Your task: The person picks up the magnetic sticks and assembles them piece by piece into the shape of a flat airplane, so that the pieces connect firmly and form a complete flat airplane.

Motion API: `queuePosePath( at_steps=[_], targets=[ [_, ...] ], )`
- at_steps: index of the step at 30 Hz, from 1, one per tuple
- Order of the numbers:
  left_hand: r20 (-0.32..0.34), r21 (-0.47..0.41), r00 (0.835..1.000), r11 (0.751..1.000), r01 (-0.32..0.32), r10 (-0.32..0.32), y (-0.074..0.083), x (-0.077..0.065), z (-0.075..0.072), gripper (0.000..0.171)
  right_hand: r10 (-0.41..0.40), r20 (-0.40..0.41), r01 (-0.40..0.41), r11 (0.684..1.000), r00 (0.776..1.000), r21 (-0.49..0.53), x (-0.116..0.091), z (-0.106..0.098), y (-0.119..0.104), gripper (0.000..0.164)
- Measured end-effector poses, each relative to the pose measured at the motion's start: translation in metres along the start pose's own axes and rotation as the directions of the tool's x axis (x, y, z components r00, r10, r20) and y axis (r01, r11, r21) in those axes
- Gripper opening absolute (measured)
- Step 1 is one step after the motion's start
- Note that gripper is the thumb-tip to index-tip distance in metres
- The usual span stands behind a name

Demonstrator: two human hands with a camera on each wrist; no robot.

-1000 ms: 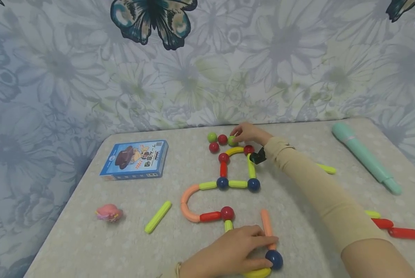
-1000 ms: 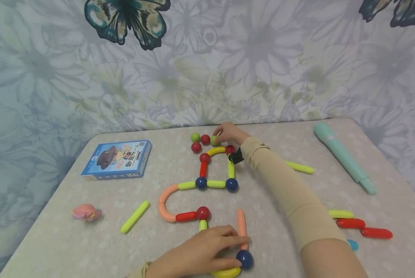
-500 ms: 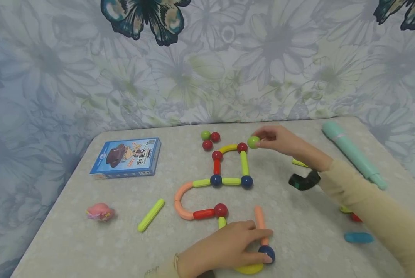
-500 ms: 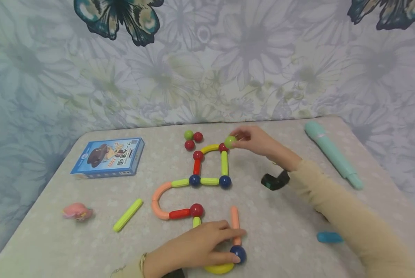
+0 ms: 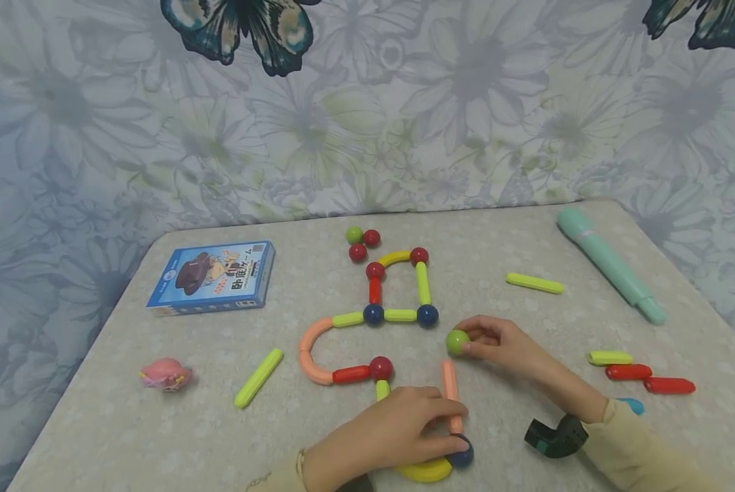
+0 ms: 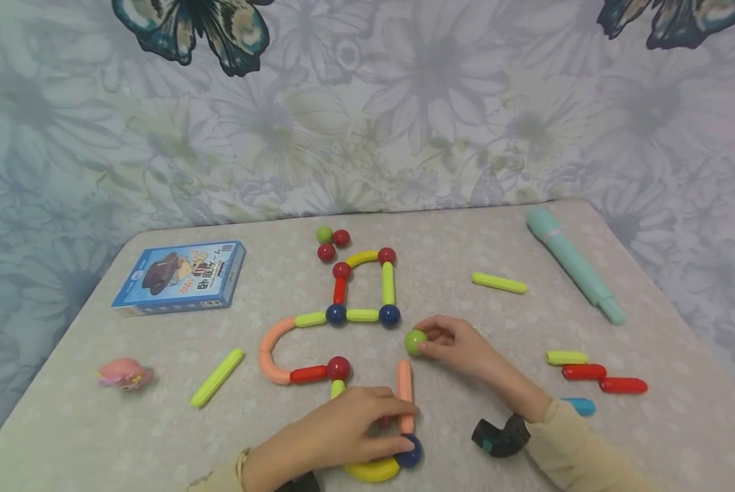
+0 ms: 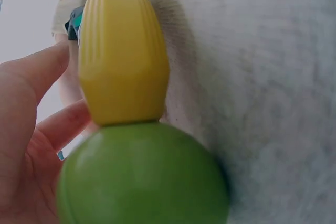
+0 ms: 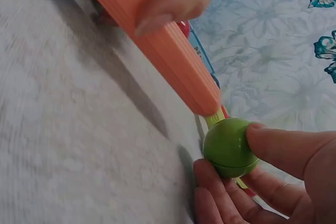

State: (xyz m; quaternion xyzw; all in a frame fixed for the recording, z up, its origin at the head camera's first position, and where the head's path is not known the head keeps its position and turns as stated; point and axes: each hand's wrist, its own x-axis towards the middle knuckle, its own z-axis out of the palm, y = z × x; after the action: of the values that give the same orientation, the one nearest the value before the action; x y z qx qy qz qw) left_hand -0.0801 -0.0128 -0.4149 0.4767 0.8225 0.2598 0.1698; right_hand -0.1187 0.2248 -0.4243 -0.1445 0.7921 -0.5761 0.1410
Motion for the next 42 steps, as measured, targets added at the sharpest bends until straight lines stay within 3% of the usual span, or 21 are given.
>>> queuePosePath(
  at_steps=[11, 24, 31, 36, 42],
  targets=[
    [-0.003, 0.047, 1.0, 0.999, -0.002, 0.002, 0.003, 0.0, 0.001, 0.038, 0.059, 0.091, -0.073, 0.985, 0.994, 0.157, 0.002, 0.012, -0.003, 0.04],
    [-0.007, 0.052, 1.0, 0.999, 0.006, -0.005, 0.005, -0.001, 0.0, 0.035, 0.199, 0.05, -0.205, 0.939, 0.979, 0.277, -0.003, 0.025, -0.001, 0.052],
    [0.0, 0.053, 1.0, 0.999, -0.01, 0.01, 0.004, -0.001, -0.001, 0.035, 0.194, 0.001, -0.186, 0.943, 0.981, 0.277, -0.005, 0.032, -0.001, 0.054],
    [-0.007, -0.002, 1.0, 1.0, 0.02, -0.02, 0.002, -0.004, -0.002, 0.04, 0.186, -0.008, -0.178, 0.956, 0.983, 0.234, -0.006, 0.035, -0.001, 0.052],
    [-0.028, -0.155, 0.995, 0.984, 0.089, -0.094, -0.003, -0.007, -0.002, 0.039, 0.189, 0.002, -0.184, 0.955, 0.982, 0.231, -0.006, 0.036, -0.003, 0.047]
  ],
)
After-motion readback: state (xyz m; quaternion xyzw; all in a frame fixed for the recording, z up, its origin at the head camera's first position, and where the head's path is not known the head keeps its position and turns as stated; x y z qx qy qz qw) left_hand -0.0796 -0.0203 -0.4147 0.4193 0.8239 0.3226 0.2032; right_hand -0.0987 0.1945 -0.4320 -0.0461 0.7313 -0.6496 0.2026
